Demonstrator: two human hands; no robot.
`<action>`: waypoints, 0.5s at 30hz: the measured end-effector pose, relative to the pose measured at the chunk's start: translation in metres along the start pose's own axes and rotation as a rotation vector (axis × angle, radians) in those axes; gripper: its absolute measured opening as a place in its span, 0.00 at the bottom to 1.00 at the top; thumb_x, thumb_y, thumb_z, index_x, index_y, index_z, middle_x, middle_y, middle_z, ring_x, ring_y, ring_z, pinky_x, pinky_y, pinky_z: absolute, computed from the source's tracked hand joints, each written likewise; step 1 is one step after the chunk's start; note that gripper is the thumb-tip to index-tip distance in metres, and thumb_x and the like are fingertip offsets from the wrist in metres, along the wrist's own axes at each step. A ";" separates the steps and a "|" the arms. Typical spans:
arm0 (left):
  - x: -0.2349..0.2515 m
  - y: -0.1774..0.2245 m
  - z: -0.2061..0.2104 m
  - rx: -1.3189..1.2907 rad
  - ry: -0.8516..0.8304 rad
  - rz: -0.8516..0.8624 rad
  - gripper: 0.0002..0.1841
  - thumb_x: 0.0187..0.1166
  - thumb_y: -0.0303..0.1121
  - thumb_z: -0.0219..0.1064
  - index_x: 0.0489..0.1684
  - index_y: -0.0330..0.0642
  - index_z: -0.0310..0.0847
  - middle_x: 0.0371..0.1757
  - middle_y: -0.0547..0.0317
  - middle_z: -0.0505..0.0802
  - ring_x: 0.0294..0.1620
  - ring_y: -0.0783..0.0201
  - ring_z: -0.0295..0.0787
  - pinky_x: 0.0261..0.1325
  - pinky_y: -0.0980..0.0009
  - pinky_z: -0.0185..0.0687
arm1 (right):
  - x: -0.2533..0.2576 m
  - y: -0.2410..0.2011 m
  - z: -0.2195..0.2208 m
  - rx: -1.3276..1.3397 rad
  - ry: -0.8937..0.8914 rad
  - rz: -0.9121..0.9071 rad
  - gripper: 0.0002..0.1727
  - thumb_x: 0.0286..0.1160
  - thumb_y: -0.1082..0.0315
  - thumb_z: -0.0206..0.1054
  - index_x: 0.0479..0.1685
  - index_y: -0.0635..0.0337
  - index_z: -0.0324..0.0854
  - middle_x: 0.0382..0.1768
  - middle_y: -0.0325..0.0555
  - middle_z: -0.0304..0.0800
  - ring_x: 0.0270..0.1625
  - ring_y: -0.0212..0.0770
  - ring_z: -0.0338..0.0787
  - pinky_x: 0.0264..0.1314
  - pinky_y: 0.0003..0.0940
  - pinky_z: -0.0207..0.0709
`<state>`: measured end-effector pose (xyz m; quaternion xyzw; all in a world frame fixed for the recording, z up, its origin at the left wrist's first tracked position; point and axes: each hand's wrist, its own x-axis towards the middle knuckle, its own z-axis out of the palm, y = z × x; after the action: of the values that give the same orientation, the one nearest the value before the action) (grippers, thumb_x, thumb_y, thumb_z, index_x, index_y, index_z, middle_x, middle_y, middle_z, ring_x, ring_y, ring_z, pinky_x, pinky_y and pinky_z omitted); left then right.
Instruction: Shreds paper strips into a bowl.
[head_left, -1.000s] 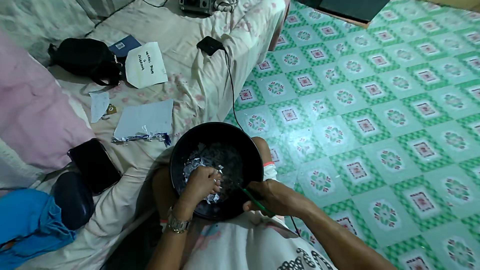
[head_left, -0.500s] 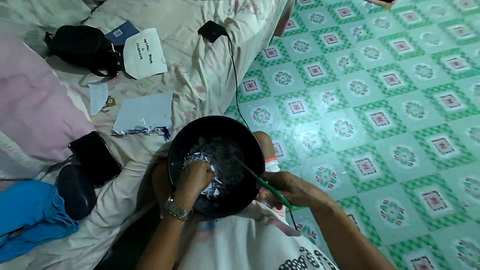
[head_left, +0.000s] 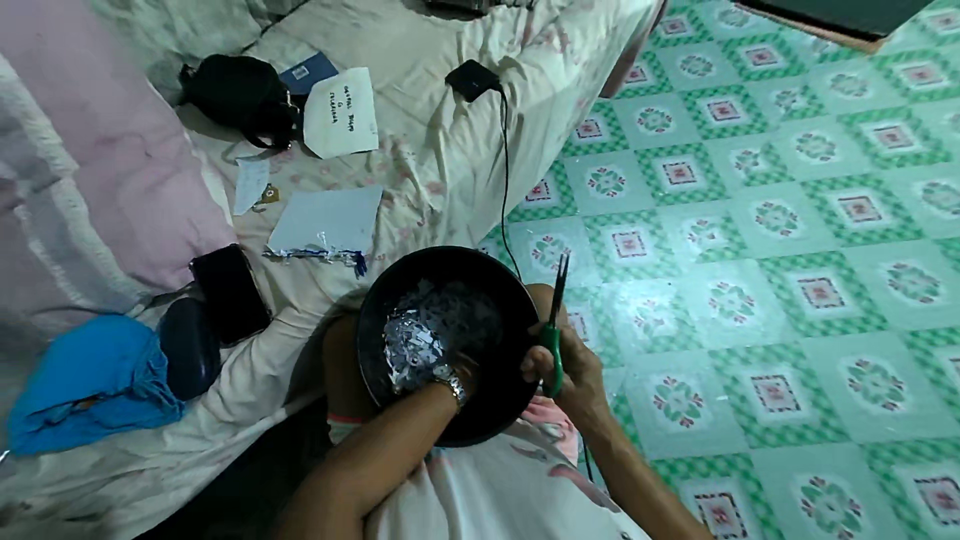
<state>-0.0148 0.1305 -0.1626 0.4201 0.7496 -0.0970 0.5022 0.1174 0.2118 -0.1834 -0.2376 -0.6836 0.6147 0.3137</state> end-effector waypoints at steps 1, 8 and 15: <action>0.003 -0.003 0.004 -0.013 0.036 0.016 0.22 0.92 0.27 0.49 0.79 0.20 0.67 0.80 0.25 0.75 0.85 0.34 0.66 0.87 0.46 0.57 | 0.000 0.001 0.000 0.014 -0.001 0.009 0.24 0.77 0.55 0.67 0.53 0.72 0.77 0.27 0.24 0.88 0.28 0.17 0.87 0.34 0.18 0.84; 0.004 -0.006 -0.016 -0.007 0.062 0.043 0.18 0.89 0.24 0.52 0.69 0.20 0.76 0.74 0.27 0.80 0.81 0.34 0.72 0.83 0.44 0.63 | -0.001 -0.004 -0.003 0.011 -0.019 0.051 0.22 0.77 0.57 0.68 0.52 0.72 0.78 0.26 0.23 0.87 0.27 0.17 0.86 0.34 0.17 0.84; -0.005 -0.039 -0.059 -0.229 0.328 0.064 0.15 0.89 0.29 0.59 0.60 0.27 0.87 0.67 0.30 0.84 0.73 0.37 0.79 0.78 0.44 0.69 | -0.001 -0.032 -0.011 0.089 -0.181 0.326 0.16 0.77 0.60 0.65 0.51 0.65 0.77 0.22 0.24 0.84 0.23 0.20 0.85 0.29 0.18 0.82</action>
<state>-0.0827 0.1368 -0.1410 0.3940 0.8139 0.0745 0.4205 0.1274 0.2144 -0.1511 -0.2749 -0.6336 0.7059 0.1574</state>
